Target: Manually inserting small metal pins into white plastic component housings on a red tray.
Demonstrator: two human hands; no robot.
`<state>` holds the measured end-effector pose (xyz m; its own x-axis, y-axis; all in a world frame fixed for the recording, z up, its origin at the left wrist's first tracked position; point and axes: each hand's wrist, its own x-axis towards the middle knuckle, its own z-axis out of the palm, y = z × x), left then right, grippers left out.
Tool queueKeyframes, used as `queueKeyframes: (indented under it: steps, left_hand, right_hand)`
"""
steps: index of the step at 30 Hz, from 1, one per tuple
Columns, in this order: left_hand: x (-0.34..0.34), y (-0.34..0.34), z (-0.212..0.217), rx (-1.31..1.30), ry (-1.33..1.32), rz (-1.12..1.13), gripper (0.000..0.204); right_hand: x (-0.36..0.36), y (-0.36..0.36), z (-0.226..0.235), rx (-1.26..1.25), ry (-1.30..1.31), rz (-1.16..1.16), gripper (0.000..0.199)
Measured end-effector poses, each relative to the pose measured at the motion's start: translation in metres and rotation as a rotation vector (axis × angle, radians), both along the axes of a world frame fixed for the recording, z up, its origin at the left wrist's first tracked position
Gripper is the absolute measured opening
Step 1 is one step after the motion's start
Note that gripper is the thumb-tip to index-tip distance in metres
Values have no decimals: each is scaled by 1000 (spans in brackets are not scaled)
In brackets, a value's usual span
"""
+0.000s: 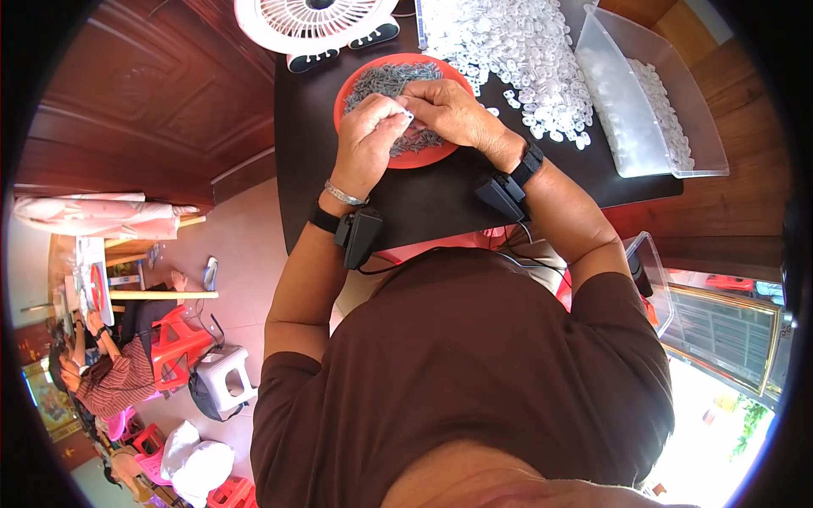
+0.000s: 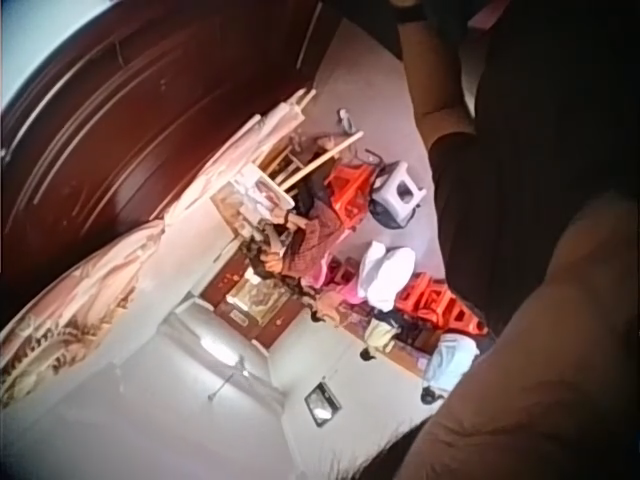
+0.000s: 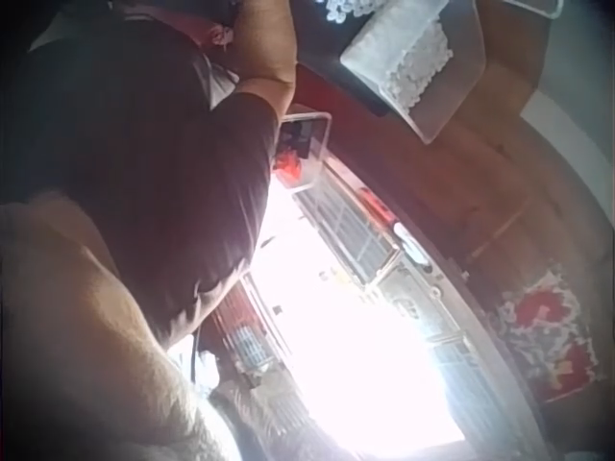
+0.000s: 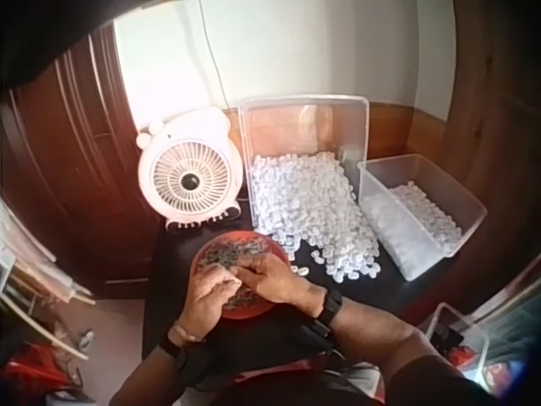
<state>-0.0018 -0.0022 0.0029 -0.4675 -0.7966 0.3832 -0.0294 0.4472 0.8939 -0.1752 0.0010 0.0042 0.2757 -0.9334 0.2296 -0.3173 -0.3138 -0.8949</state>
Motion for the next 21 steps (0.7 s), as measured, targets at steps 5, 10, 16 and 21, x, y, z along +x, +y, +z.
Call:
queueKeyframes:
  steps: [5, 10, 16, 21]
  left_hand:
    - [3, -2, 1, 213, 56, 10, 16]
    - [6, -5, 2, 353, 138, 3, 18]
    - [6, -4, 7, 414, 204, 31, 17]
    - [4, 0, 11, 385, 17, 63, 17]
  right_hand:
    - [0, 2, 2, 163, -80, 125, 26]
    - [1, 2, 1, 51, -45, 102, 20]
    - [-7, 0, 4, -123, 20, 13, 12]
    - [-9, 5, 17, -115, -5, 35, 12]
